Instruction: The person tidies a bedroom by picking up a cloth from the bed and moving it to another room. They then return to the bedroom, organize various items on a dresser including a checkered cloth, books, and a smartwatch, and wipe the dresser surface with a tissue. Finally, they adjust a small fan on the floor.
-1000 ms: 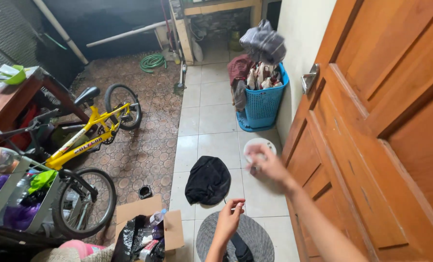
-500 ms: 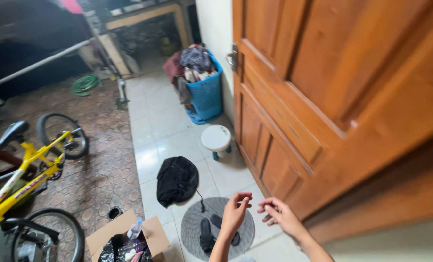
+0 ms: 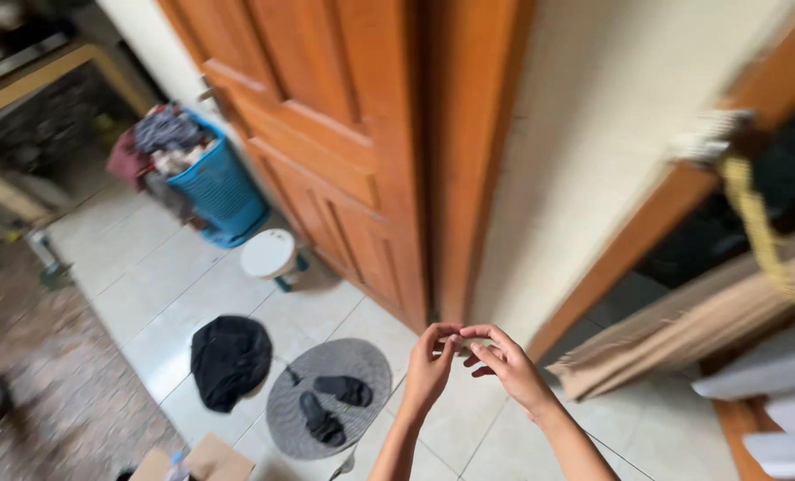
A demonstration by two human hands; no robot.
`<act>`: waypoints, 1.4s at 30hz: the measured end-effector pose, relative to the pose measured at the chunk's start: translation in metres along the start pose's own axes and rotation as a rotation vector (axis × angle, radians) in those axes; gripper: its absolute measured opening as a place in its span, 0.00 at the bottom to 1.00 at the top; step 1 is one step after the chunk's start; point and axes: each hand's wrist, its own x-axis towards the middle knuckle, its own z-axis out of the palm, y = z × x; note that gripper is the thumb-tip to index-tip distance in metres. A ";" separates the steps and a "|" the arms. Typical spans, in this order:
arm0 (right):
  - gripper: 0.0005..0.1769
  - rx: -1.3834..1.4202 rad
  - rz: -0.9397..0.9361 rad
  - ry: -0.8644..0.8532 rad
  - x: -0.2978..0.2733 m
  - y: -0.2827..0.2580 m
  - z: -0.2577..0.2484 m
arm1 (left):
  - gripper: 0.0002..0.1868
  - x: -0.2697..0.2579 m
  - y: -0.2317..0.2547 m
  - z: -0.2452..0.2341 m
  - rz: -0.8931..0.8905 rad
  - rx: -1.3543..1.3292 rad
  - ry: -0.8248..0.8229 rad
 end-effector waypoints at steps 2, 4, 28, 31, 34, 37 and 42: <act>0.18 0.008 -0.011 0.078 -0.023 0.009 -0.047 | 0.10 -0.009 0.000 0.047 0.001 0.020 -0.081; 0.17 0.018 -0.018 0.152 -0.051 0.016 -0.097 | 0.09 -0.020 0.003 0.096 0.000 0.043 -0.157; 0.20 -0.142 -0.085 0.416 -0.228 -0.018 -0.493 | 0.07 -0.018 0.003 0.532 0.008 0.142 -0.670; 0.17 -0.068 -0.051 0.345 -0.191 -0.044 -0.515 | 0.06 0.027 -0.013 0.546 -0.052 0.039 -0.626; 0.31 -0.140 0.044 0.257 -0.137 -0.067 -0.549 | 0.07 0.082 -0.017 0.563 -0.090 0.016 -0.581; 0.22 -0.242 0.016 0.253 -0.077 -0.070 -0.582 | 0.06 0.136 -0.022 0.576 -0.070 0.030 -0.532; 0.11 0.015 0.002 0.202 0.038 -0.110 -0.632 | 0.08 0.255 -0.037 0.609 -0.125 0.017 -0.498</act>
